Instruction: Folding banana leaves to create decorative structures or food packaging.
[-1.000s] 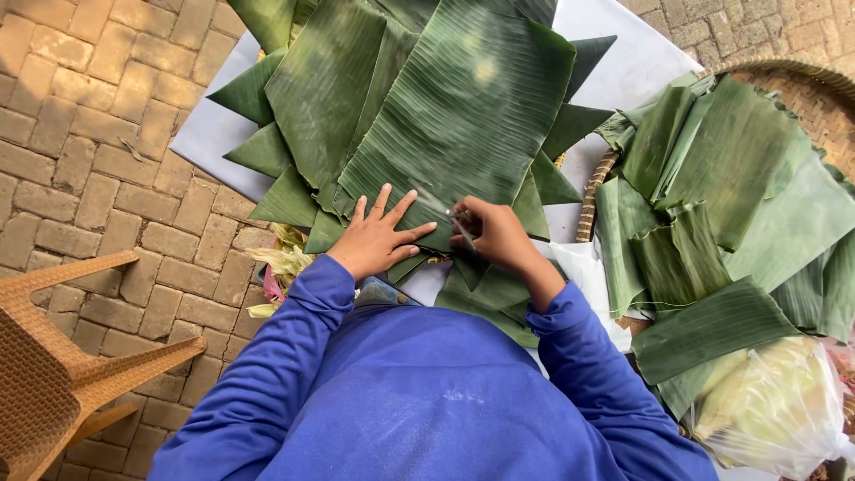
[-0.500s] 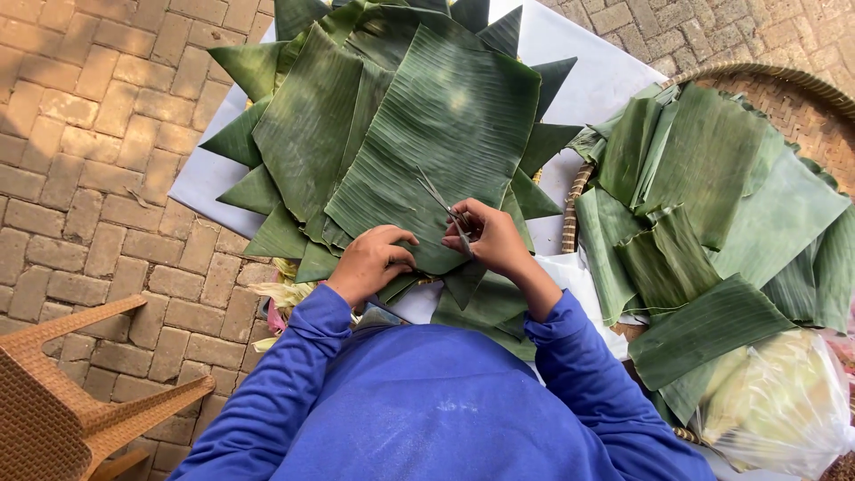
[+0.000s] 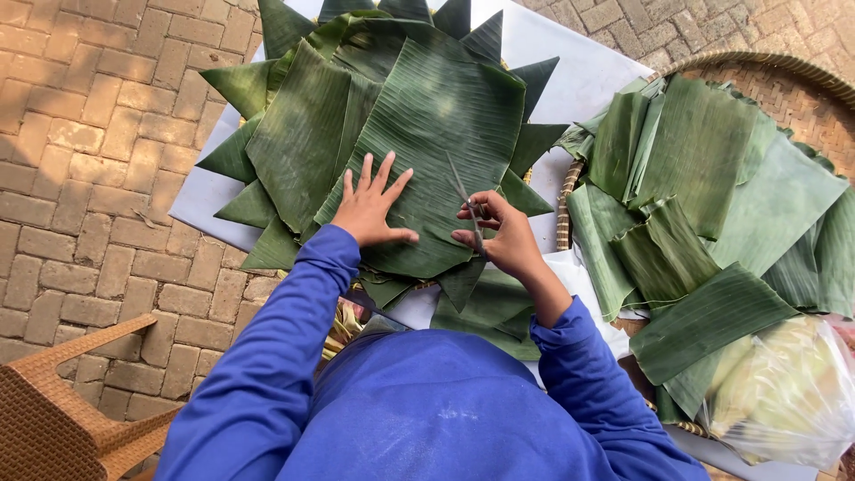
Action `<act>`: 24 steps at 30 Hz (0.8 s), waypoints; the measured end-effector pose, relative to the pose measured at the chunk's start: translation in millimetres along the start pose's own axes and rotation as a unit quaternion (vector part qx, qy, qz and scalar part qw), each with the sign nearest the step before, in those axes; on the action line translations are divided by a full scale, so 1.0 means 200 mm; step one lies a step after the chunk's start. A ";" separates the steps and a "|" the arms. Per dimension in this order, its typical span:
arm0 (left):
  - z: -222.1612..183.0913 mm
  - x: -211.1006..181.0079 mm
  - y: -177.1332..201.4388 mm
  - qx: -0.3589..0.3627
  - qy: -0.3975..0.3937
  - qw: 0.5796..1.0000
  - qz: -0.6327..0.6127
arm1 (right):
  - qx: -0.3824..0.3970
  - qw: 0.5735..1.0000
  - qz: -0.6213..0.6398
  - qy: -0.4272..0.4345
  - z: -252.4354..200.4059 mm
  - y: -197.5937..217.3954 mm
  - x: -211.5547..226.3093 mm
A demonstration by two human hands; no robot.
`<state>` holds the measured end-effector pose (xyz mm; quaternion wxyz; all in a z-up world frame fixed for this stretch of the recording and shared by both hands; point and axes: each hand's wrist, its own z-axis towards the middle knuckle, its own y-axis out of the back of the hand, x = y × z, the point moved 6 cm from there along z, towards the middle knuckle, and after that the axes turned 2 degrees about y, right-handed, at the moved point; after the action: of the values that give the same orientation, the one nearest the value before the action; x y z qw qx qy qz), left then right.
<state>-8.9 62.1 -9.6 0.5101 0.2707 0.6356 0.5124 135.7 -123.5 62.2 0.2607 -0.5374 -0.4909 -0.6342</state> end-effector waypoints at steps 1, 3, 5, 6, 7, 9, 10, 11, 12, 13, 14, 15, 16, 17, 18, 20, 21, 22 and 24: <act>0.00 0.02 -0.05 0.066 0.022 0.998 0.013 | 0.000 1.000 -0.003 0.005 0.02 -0.02 0.01; 0.00 0.04 -0.10 0.130 0.043 0.990 0.026 | -0.001 1.000 -0.006 0.012 0.07 -0.05 0.03; -0.01 0.05 -0.12 0.133 0.049 0.990 0.024 | 0.010 1.000 -0.018 0.016 0.12 -0.09 0.04; -0.04 0.04 -0.12 0.135 0.049 0.989 0.024 | 0.010 1.000 -0.017 0.015 0.12 -0.12 0.03; -0.03 0.04 -0.10 0.134 0.045 0.990 0.026 | 0.008 1.000 -0.011 0.024 0.15 -0.13 0.02; 0.00 0.02 -0.06 0.134 0.023 0.990 0.027 | -0.011 0.999 -0.008 0.028 0.15 -0.10 0.06; 0.02 0.03 -0.04 0.152 0.041 0.987 0.039 | -0.031 0.999 -0.014 0.028 0.13 -0.05 0.09; 0.01 0.02 -0.05 0.177 0.057 0.981 0.049 | -0.051 0.998 -0.018 0.019 0.07 -0.01 0.11; -0.01 0.00 -0.07 0.186 0.038 0.981 0.047 | -0.069 0.997 -0.020 0.008 -0.03 0.05 0.11; 0.02 0.01 -0.06 0.185 0.033 0.981 0.045 | -0.104 0.993 -0.064 -0.001 -0.10 0.13 0.12; 0.06 0.02 -0.06 0.184 0.028 0.981 0.044 | -0.139 0.984 -0.108 -0.012 -0.17 0.20 0.13; 0.07 0.01 -0.07 0.191 0.011 0.981 0.044 | -0.155 0.982 -0.108 -0.022 -0.28 0.24 0.10; 0.08 0.02 -0.09 0.214 0.028 0.976 0.034 | -0.189 0.968 -0.160 -0.048 -0.39 0.29 0.08; 0.10 0.05 -0.10 0.234 0.049 0.971 0.026 | -0.218 0.950 -0.210 -0.071 -0.48 0.33 0.06; 0.13 0.00 -0.10 0.238 0.035 0.970 0.028 | -0.230 0.947 -0.209 -0.078 -0.53 0.33 -0.05; 0.17 -0.08 -0.05 0.163 0.030 0.985 -0.048 | -0.244 0.910 -0.319 -0.105 -0.65 0.31 -0.26; 0.20 -0.16 -0.05 0.168 0.018 0.984 -0.047 | -0.253 0.906 -0.319 -0.113 -0.65 0.29 -0.27; 0.22 -0.23 -0.06 0.186 0.023 0.982 -0.026 | -0.185 0.883 -0.387 -0.187 -0.64 0.24 -0.32; 0.25 -0.32 -0.07 0.208 0.020 0.978 -0.002 | -0.119 0.847 -0.445 -0.265 -0.65 0.17 -0.46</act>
<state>61.5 19.8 3.0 0.4308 0.3588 0.7391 0.3735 135.2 -270.9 -4.3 -0.2553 -0.4362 -0.6487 -0.5690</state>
